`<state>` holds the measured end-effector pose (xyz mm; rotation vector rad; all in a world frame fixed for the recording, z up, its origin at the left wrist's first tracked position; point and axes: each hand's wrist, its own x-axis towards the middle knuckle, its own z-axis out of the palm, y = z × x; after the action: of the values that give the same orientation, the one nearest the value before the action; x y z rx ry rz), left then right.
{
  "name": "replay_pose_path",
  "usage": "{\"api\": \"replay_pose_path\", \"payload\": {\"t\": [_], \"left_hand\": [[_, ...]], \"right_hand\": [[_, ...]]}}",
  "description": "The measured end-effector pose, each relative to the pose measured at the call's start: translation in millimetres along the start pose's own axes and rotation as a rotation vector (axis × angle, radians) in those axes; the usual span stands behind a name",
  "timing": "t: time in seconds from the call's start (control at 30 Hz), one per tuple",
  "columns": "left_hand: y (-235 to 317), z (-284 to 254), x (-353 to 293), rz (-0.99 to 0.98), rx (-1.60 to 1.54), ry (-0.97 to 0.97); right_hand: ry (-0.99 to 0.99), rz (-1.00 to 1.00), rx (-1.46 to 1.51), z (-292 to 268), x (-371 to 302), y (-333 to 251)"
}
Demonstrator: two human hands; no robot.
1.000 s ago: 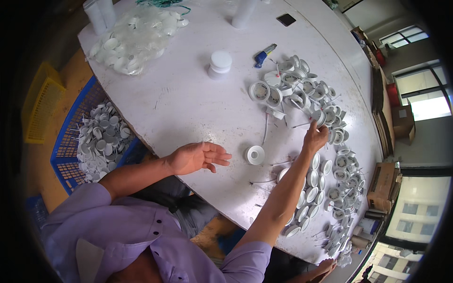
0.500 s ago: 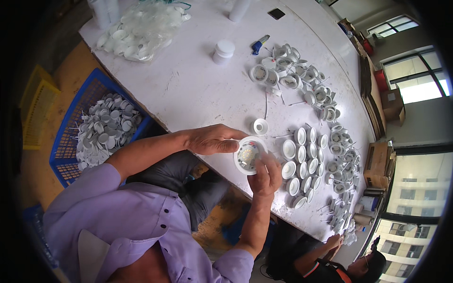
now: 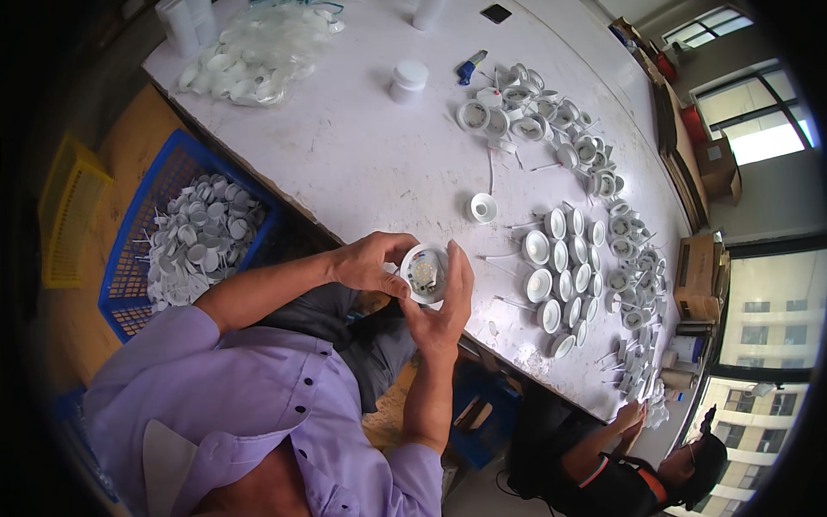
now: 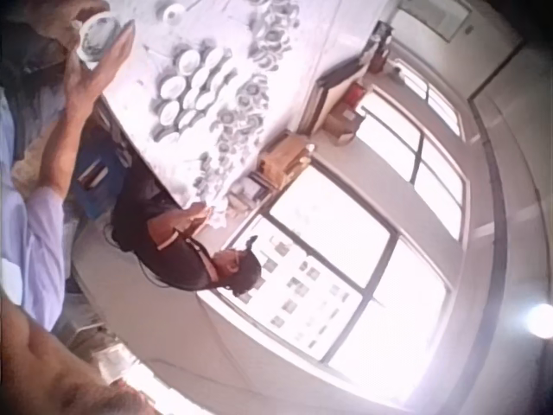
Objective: The person assembles small electronic lighting components by hand, inserting wires into LED panels and then attaching plastic covers.
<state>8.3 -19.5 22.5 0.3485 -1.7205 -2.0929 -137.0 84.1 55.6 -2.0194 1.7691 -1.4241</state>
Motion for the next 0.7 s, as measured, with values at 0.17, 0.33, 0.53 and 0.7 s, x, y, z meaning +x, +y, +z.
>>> {"api": "replay_pose_path", "payload": {"t": [0.17, 0.33, 0.53, 0.7], "left_hand": [[3, -20, -6, -0.069, -0.002, -0.057], [13, -29, -13, -0.171, 0.114, -0.208], [0, -14, -17, -0.222, 0.361, -0.102], [-2, -6, -19, -0.192, 0.553, -0.059]], "right_hand": [[-0.104, 0.029, 0.132, -5, -1, -1], [-0.405, -0.058, 0.140, -15, 3, -6], [-0.562, -0.144, 0.004, -15, 4, -13], [-0.623, -0.129, -0.074, -18, -3, -15]]}}
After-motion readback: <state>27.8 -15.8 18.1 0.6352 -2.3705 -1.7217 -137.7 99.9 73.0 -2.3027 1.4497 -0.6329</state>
